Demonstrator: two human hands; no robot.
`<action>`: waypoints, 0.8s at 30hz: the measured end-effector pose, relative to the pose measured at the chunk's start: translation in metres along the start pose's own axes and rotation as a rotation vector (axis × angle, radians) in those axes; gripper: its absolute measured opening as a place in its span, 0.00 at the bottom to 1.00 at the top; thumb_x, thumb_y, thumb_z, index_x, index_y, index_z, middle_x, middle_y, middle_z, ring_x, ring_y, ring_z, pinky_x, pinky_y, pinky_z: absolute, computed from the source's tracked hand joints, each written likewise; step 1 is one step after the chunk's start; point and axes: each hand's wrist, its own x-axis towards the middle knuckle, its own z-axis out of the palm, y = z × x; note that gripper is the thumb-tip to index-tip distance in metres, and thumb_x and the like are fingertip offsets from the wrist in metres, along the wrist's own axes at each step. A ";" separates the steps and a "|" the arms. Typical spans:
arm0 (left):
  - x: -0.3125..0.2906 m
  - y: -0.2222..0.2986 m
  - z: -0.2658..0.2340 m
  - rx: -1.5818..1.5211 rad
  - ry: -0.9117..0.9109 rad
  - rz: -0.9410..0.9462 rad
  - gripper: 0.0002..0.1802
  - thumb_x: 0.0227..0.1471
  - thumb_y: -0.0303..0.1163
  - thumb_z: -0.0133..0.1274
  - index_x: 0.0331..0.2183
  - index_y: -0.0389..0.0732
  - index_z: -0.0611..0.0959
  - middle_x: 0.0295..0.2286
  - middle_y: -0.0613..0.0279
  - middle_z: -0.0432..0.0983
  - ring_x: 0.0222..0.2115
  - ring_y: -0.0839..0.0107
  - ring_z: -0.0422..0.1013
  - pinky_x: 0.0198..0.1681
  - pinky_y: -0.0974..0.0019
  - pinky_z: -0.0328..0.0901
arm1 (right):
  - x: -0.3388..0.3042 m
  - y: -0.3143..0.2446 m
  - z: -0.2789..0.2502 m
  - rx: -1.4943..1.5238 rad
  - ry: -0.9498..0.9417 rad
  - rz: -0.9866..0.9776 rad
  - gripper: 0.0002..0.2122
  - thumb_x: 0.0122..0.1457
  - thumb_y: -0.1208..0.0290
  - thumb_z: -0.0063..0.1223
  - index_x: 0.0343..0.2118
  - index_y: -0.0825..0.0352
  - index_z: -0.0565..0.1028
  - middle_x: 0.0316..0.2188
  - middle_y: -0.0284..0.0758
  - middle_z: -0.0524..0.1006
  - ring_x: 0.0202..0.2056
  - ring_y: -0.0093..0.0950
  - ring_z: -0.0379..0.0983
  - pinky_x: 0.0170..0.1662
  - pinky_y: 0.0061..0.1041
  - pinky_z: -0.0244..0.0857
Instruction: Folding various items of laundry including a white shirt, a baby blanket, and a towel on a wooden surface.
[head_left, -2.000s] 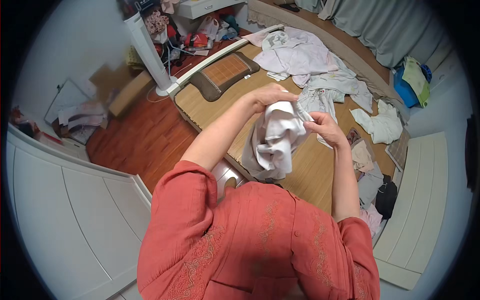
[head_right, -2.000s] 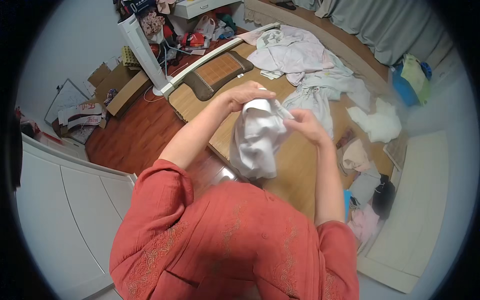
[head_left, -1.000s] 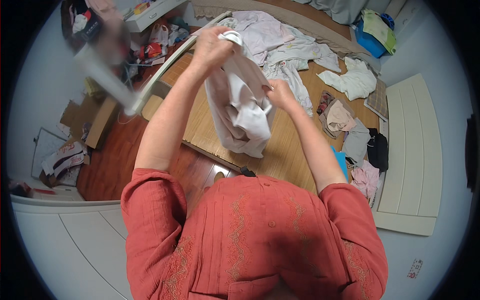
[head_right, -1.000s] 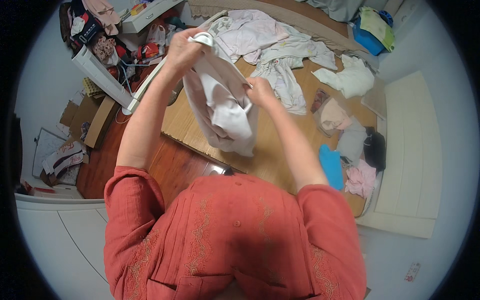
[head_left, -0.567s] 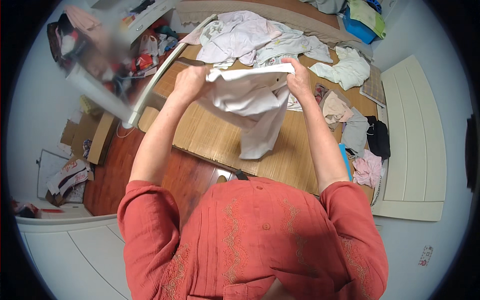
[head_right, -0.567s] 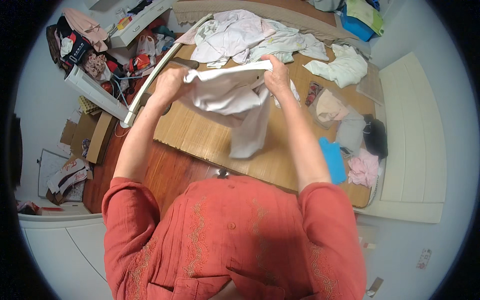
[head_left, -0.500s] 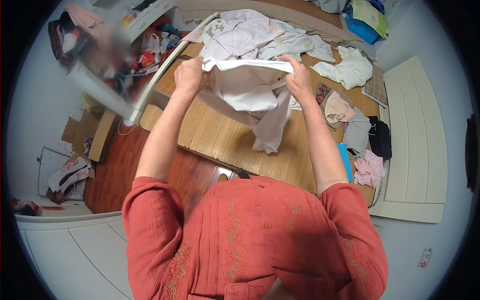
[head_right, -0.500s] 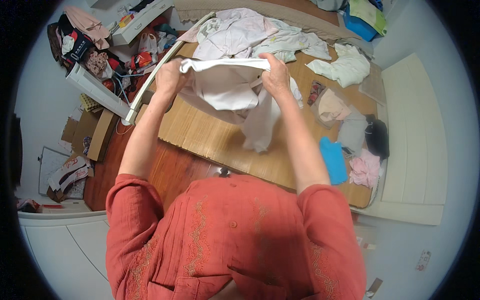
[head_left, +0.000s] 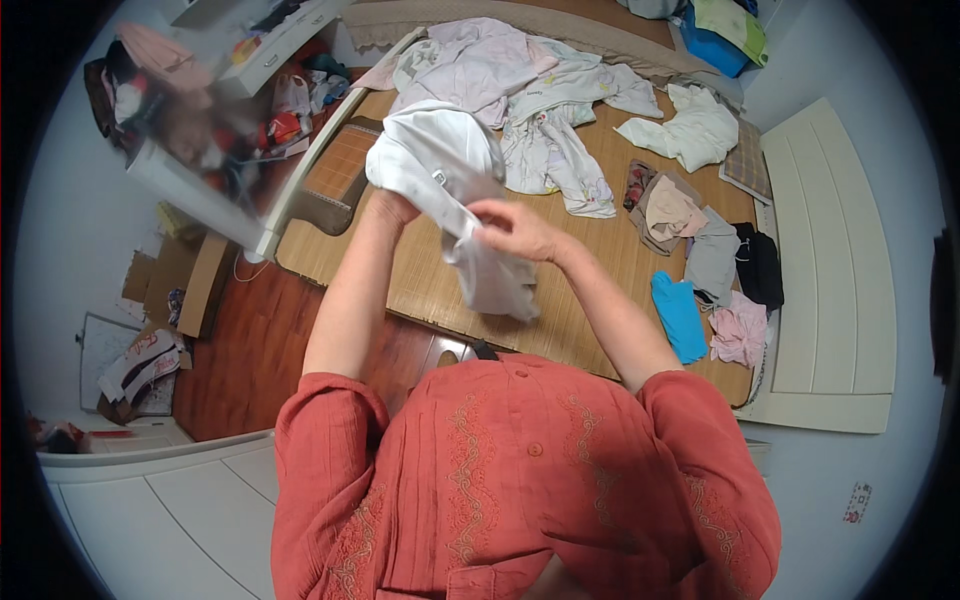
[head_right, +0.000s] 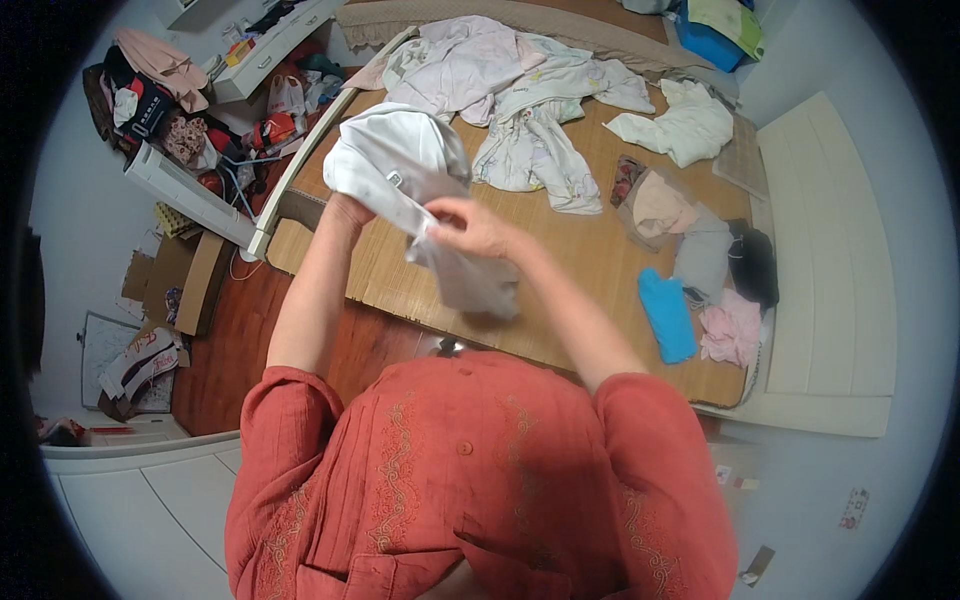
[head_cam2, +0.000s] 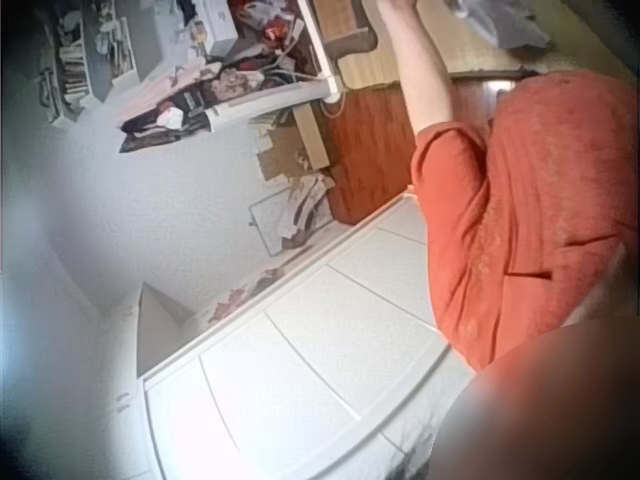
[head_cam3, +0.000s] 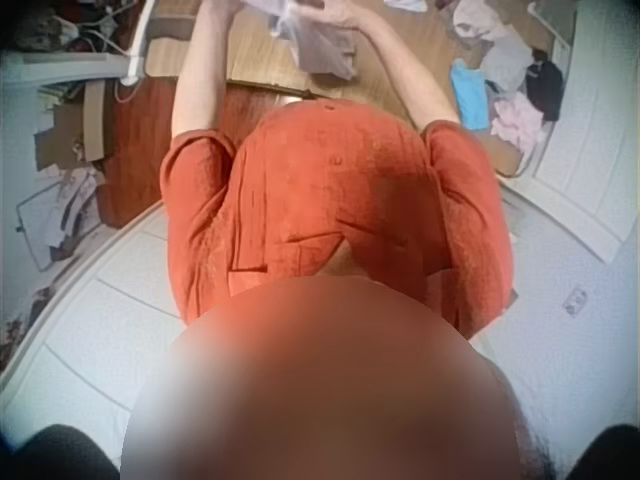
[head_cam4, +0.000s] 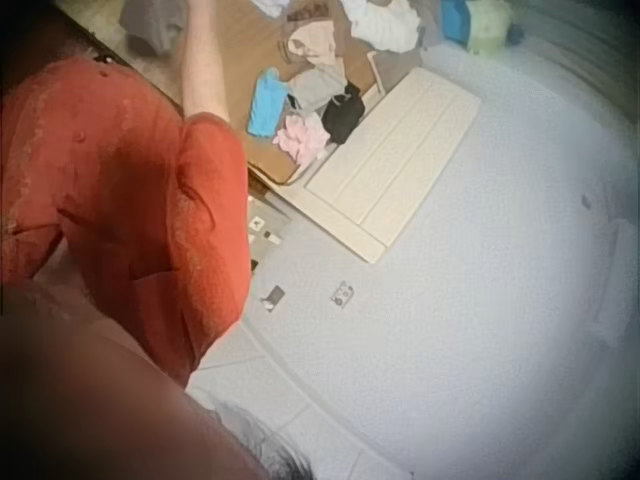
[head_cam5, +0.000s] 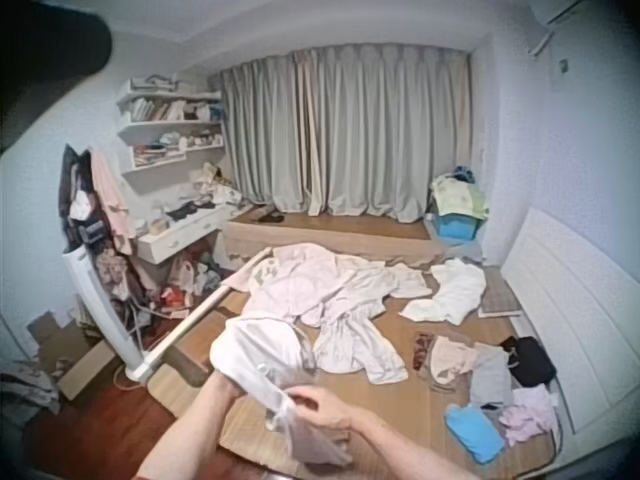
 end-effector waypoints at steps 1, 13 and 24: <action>0.002 -0.005 -0.005 -0.026 -0.077 0.068 0.20 0.54 0.39 0.36 0.46 0.41 0.67 0.43 0.60 0.67 0.42 0.66 0.65 0.47 0.66 0.61 | 0.003 0.006 -0.004 0.187 0.085 0.060 0.12 0.51 0.65 0.48 0.33 0.69 0.71 0.26 0.35 0.74 0.24 0.25 0.68 0.30 0.24 0.63; -0.010 0.001 0.029 0.314 -0.202 0.189 0.24 0.42 0.34 0.49 0.44 0.39 0.67 0.40 0.61 0.67 0.42 0.69 0.63 0.48 0.72 0.57 | 0.031 0.046 -0.005 0.305 0.192 0.425 0.13 0.52 0.72 0.45 0.41 0.67 0.69 0.35 0.33 0.73 0.35 0.24 0.70 0.39 0.27 0.64; -0.044 0.000 0.014 1.733 -0.139 0.648 0.34 0.33 0.41 0.57 0.46 0.43 0.68 0.41 0.58 0.68 0.41 0.61 0.65 0.44 0.67 0.58 | 0.045 0.018 -0.047 0.254 0.391 0.256 0.08 0.52 0.66 0.50 0.27 0.67 0.73 0.21 0.27 0.72 0.22 0.15 0.65 0.25 0.15 0.58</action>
